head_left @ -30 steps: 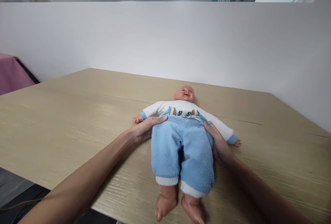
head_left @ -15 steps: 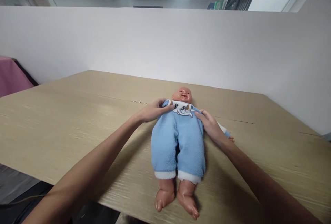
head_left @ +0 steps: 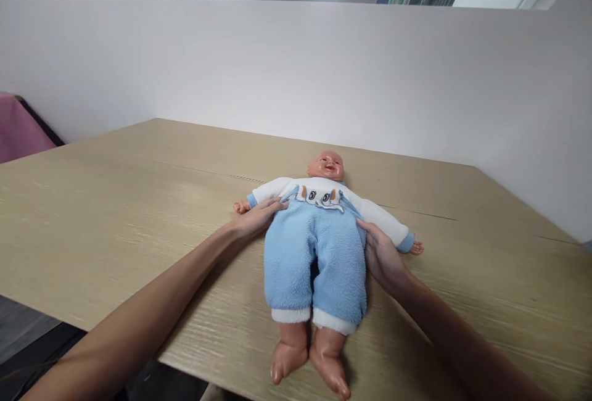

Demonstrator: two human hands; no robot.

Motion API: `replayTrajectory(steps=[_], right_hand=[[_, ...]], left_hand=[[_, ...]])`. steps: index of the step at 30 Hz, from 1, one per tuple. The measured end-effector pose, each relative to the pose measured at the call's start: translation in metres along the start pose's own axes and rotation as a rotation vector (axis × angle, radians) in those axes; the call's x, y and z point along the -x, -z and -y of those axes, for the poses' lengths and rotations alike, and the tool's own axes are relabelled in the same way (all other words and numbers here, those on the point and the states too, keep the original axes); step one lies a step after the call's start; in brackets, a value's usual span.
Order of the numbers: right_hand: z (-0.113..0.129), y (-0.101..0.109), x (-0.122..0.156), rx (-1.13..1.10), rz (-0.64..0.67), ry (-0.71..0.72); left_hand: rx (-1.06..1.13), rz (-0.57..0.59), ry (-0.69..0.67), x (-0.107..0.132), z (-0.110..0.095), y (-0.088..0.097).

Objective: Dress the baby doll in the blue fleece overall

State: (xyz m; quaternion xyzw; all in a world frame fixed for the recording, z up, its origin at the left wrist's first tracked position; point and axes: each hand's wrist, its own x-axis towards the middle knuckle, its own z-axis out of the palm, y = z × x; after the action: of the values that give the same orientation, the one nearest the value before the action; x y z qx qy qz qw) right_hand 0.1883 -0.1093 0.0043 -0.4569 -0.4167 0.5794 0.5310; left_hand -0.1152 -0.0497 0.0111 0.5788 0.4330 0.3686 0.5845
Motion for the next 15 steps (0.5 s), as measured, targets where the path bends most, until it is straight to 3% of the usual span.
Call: replayTrajectory(steps=[2, 5, 12, 15], right_hand=[[0.003, -0.006, 0.006, -0.123, -0.012, -0.119], [0.006, -0.006, 0.006, -0.175, 0.021, -0.148], [0.006, 0.012, -0.013, -0.090, 0.139, 0.047], [0.010, 0.016, -0.019, -0.012, 0.103, 0.131]], left_hand=[[0.200, 0.000, 0.024, -0.004, 0.008, -0.007], [0.328, -0.007, 0.029, -0.006, 0.013, -0.014], [0.139, 0.033, -0.129, -0.008, 0.007, -0.008], [0.042, -0.019, -0.208, -0.011, -0.007, -0.008]])
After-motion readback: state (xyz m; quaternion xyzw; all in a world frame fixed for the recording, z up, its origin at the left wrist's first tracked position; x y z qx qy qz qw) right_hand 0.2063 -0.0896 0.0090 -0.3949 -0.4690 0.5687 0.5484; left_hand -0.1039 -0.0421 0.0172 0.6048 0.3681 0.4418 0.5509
